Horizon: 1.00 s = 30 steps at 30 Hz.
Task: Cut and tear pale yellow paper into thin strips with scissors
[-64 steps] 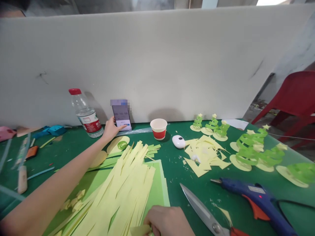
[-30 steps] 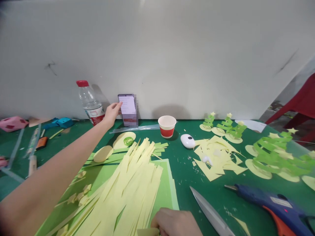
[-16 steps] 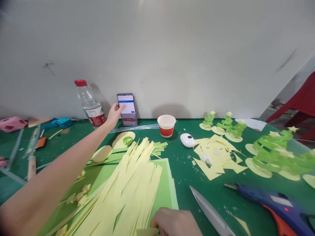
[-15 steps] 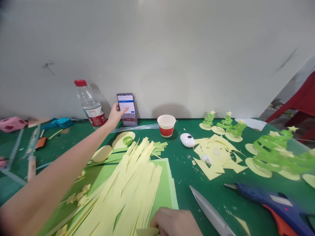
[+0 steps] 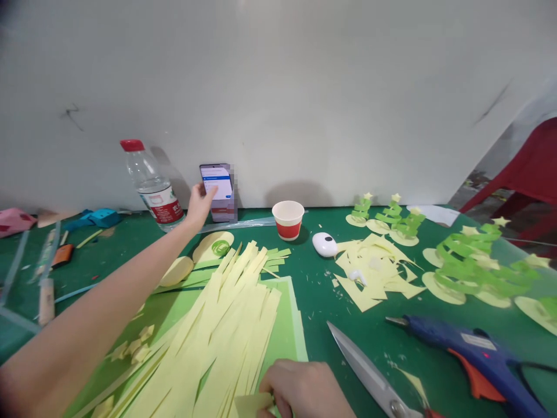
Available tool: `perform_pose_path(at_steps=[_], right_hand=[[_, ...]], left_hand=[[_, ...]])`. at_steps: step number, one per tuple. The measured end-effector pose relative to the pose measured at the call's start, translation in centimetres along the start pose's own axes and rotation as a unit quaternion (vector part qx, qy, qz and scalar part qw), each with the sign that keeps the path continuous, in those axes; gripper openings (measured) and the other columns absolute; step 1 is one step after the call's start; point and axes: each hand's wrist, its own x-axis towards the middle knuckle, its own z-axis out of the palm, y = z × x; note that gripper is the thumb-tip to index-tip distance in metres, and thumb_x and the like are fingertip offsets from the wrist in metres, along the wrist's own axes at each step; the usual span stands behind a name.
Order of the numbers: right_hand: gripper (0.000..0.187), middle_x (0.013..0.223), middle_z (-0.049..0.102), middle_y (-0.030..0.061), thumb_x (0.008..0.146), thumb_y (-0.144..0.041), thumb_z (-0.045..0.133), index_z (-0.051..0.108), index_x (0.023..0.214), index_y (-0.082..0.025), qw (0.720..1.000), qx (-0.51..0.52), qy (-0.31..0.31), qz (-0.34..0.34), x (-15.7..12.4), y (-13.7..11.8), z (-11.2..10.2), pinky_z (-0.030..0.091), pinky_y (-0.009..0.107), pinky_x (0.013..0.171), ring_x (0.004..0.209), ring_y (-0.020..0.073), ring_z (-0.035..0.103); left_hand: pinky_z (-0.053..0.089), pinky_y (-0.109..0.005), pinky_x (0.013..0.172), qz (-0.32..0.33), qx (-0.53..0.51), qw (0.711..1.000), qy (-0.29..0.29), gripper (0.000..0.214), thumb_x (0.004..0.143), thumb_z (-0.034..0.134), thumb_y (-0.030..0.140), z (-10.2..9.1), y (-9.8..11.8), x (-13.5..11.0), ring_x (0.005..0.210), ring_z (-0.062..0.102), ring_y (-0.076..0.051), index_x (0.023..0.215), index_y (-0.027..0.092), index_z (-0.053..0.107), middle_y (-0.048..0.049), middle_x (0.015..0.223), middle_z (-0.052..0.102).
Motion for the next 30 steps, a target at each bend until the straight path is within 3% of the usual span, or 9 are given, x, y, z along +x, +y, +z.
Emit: perform_pose_path(at_steps=[4,7,10,12,14,18,23,26,30], right_hand=[[0.017,0.049,0.032,-0.0064,0.056,-0.006,0.046,0.034,0.053,-0.017,0.999,0.005,-0.007,0.036,0.1,-1.0,-0.4,0.019,0.019,0.044,0.045,0.0065,0.031],[0.024,0.048,0.031,-0.0062,0.056,-0.005,0.047,0.028,0.049,-0.017,0.997,0.06,0.026,0.051,-0.2,-1.8,-1.0,0.019,0.021,0.047,0.047,0.0071,0.03],[0.023,0.046,0.031,-0.0071,0.059,-0.006,0.05,0.033,0.048,-0.017,0.991,0.124,0.021,0.052,-0.6,-2.7,-2.5,0.021,0.021,0.046,0.046,0.0067,0.03],[0.013,0.052,0.039,-0.006,0.064,-0.012,0.053,0.045,0.054,-0.015,0.985,0.168,-0.002,0.037,-1.1,-3.7,-4.2,0.027,0.019,0.047,0.049,0.0068,0.036],[0.009,0.062,0.051,-0.0035,0.069,-0.024,0.057,0.056,0.069,-0.015,0.974,0.223,-0.027,0.009,-1.7,-5.0,-6.1,0.036,0.019,0.054,0.057,0.0076,0.045],[0.02,0.061,0.055,-0.0009,0.063,-0.03,0.067,0.059,0.068,-0.013,0.936,0.349,-0.019,-0.049,-2.8,-7.4,-8.0,0.04,0.023,0.057,0.055,0.0082,0.049],[0.028,0.05,0.046,-0.005,0.068,-0.039,0.063,0.051,0.062,-0.014,0.933,0.35,0.014,-0.083,-3.7,-8.9,-6.7,0.032,0.021,0.045,0.044,0.0061,0.041],[0.027,0.05,0.043,-0.0063,0.069,-0.037,0.062,0.048,0.063,-0.015,0.938,0.331,0.022,-0.097,-4.0,-9.1,-6.1,0.032,0.021,0.046,0.044,0.0053,0.041],[0.016,0.061,0.053,-0.0024,0.072,-0.028,0.059,0.054,0.07,-0.013,0.957,0.271,0.008,-0.101,-3.9,-9.6,-7.5,0.039,0.024,0.057,0.055,0.0076,0.049]], left_hand=[[0.046,-0.041,0.08,-0.036,-0.006,0.999,0.034,0.028,0.085,0.049,0.028,-1.4,1.3,-1.6,0.096,0.054,-0.021,0.111,0.017,0.05,-0.0084,0.114,0.052],[0.046,-0.042,0.081,-0.038,-0.03,0.999,-0.004,0.028,0.085,0.049,0.028,-2.8,3.8,-4.9,0.097,0.053,-0.021,0.111,0.017,0.05,-0.0085,0.115,0.051],[0.045,-0.042,0.081,-0.037,-0.077,0.99,-0.116,0.023,0.084,0.05,0.027,-4.6,7.3,-10.1,0.096,0.054,-0.021,0.103,0.015,0.054,-0.0075,0.11,0.054],[0.044,-0.039,0.082,-0.054,-0.113,0.97,-0.209,0.014,0.081,0.052,0.024,-6.1,9.7,-13.9,0.089,0.056,-0.018,0.079,0.014,0.061,-0.0048,0.091,0.062],[0.046,-0.034,0.076,-0.086,-0.148,0.938,-0.302,0.022,0.076,0.052,0.022,-7.7,12.0,-17.6,0.076,0.059,-0.018,0.058,0.016,0.062,-0.0036,0.07,0.063],[0.05,-0.034,0.061,-0.154,-0.207,0.861,-0.438,0.034,0.077,0.042,0.041,-10.1,15.9,-23.0,0.067,0.062,-0.022,0.074,0.017,0.066,-0.0073,0.071,0.067],[0.049,-0.03,0.061,-0.275,-0.318,0.781,-0.462,0.049,0.064,0.055,0.061,-11.9,18.8,-25.8,0.064,0.061,-0.019,0.083,0.017,0.065,-0.0069,0.073,0.067],[0.044,-0.024,0.046,-0.293,-0.322,0.777,-0.454,0.045,0.061,0.06,0.059,-12.6,19.0,-26.3,0.056,0.059,-0.015,0.082,0.019,0.063,-0.0044,0.077,0.066],[0.042,-0.025,0.044,-0.285,-0.249,0.792,-0.479,0.038,0.068,0.055,0.056,-13.1,18.4,-26.2,0.045,0.054,-0.014,0.072,0.019,0.061,-0.0015,0.056,0.06]])
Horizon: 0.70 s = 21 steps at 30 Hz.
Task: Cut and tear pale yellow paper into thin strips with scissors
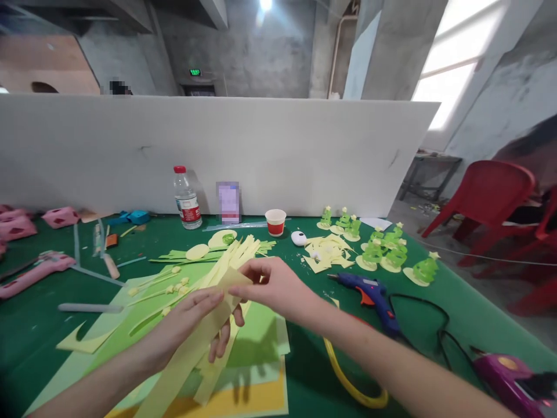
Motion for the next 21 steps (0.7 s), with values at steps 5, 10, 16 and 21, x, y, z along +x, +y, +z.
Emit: perform_pose_path(at_steps=[5,10,16,21], right_hand=[[0.007,0.059,0.053,-0.0033,0.063,-0.012,0.066,0.059,0.064,-0.011,0.993,-0.109,-0.021,0.037,1.4,-3.9,-2.9,0.033,0.02,0.054,0.057,0.0062,0.045],[0.006,0.06,0.051,-0.0034,0.071,-0.016,0.06,0.058,0.07,-0.011,0.988,-0.15,0.003,0.042,2.6,-5.4,-4.2,0.032,0.019,0.051,0.055,0.005,0.043],[0.005,0.06,0.05,-0.0036,0.072,-0.016,0.059,0.056,0.07,-0.012,0.987,-0.157,-0.007,0.02,2.7,-5.0,-3.8,0.031,0.018,0.05,0.054,0.0047,0.042],[0.011,0.061,0.049,-0.0041,0.075,-0.02,0.056,0.053,0.067,-0.013,0.984,-0.175,-0.001,0.035,2.5,-4.1,-3.3,0.033,0.018,0.051,0.054,0.0041,0.041]], left_hand=[[0.043,-0.036,0.076,0.197,0.196,0.928,0.25,0.019,0.071,0.055,0.044,-0.8,0.0,-0.3,0.091,0.052,-0.024,0.087,0.036,0.056,0.0007,0.098,0.056],[0.042,-0.037,0.063,0.396,0.272,0.851,0.21,0.013,0.076,0.047,0.03,2.1,0.1,-2.5,0.069,0.047,-0.023,0.075,0.041,0.054,-0.0002,0.071,0.048],[0.041,-0.027,0.053,0.08,0.092,0.991,-0.049,0.056,0.072,0.057,0.037,7.8,-1.1,0.5,0.065,0.049,-0.015,0.121,0.033,0.031,-0.0067,0.104,0.051],[0.039,-0.024,0.055,0.079,0.109,0.987,-0.091,0.061,0.069,0.061,0.04,9.0,-0.4,2.9,0.068,0.049,-0.012,0.122,0.031,0.033,-0.0072,0.127,0.04]])
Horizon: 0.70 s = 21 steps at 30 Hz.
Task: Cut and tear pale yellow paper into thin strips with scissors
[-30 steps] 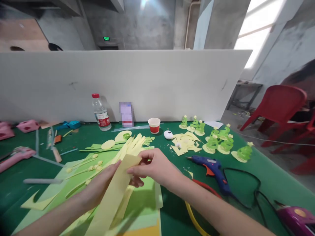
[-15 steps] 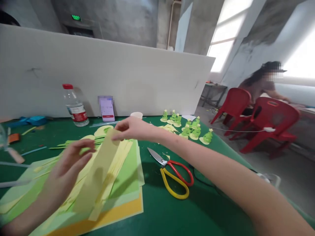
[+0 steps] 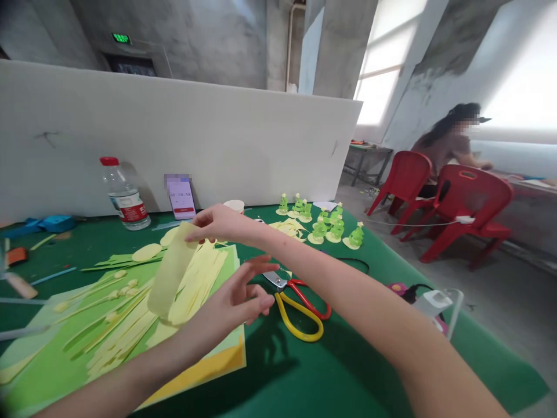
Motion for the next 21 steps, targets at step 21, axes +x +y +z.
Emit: perform_pose_path(at_steps=[21], right_hand=[[0.023,0.087,0.057,0.0036,0.087,-0.031,0.045,0.053,0.098,-0.012,0.969,0.006,-0.015,0.248,-2.1,2.7,3.0,0.048,0.027,0.058,0.068,0.0111,0.056]], left_hand=[[0.044,-0.021,0.054,-0.079,0.024,0.996,-0.024,0.038,0.078,0.055,0.035,-0.1,-1.0,1.2,0.075,0.058,-0.013,0.11,0.017,0.047,-0.0141,0.124,0.045]])
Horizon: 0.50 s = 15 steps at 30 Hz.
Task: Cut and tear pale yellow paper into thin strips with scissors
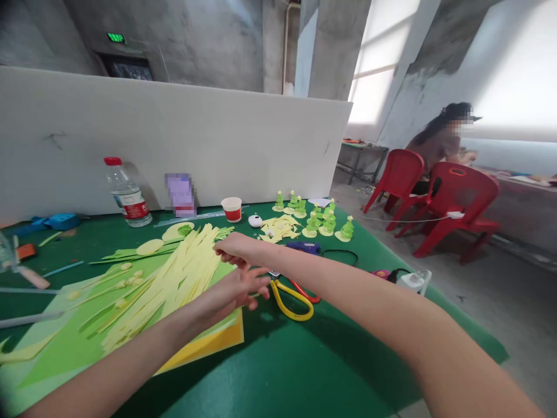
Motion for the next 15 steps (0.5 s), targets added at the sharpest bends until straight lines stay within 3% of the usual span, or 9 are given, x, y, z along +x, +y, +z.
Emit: perform_pose_path(at_steps=[3,7,12,15], right_hand=[[0.023,0.08,0.056,0.0015,0.088,-0.032,0.044,0.053,0.094,-0.011,0.997,0.054,0.044,-0.031,-0.8,0.3,-0.7,0.046,0.023,0.052,0.06,0.0084,0.053],[0.025,0.063,0.049,-0.0036,0.089,-0.032,0.042,0.053,0.082,-0.011,0.993,0.086,0.075,-0.026,-3.4,1.5,-2.9,0.037,0.017,0.04,0.045,0.004,0.042],[0.032,0.043,0.032,-0.0104,0.088,-0.028,0.043,0.047,0.06,-0.012,0.996,0.04,0.052,0.067,-8.9,4.6,-5.7,0.02,0.015,0.031,0.031,0.0014,0.023],[0.035,0.03,0.03,-0.0115,0.072,-0.006,0.057,0.042,0.042,-0.013,0.992,-0.016,0.012,0.125,-12.4,6.7,-6.9,0.012,0.017,0.028,0.024,0.0011,0.021]], left_hand=[[0.049,-0.03,0.065,0.021,-0.024,0.999,0.014,0.026,0.086,0.047,0.03,1.4,-0.3,2.9,0.08,0.058,-0.015,0.106,0.013,0.05,-0.0078,0.103,0.056],[0.049,-0.038,0.072,0.019,-0.014,1.0,0.012,0.027,0.085,0.049,0.03,1.0,-0.8,5.1,0.086,0.057,-0.019,0.108,0.014,0.051,-0.0073,0.105,0.056],[0.049,-0.039,0.075,0.031,0.043,0.998,0.017,0.029,0.085,0.049,0.029,-0.9,-1.3,6.6,0.089,0.057,-0.02,0.11,0.015,0.05,-0.0079,0.108,0.054],[0.049,-0.039,0.074,0.041,0.107,0.993,0.012,0.028,0.085,0.049,0.029,-1.4,-1.4,7.5,0.089,0.057,-0.02,0.109,0.015,0.05,-0.0079,0.108,0.054]])
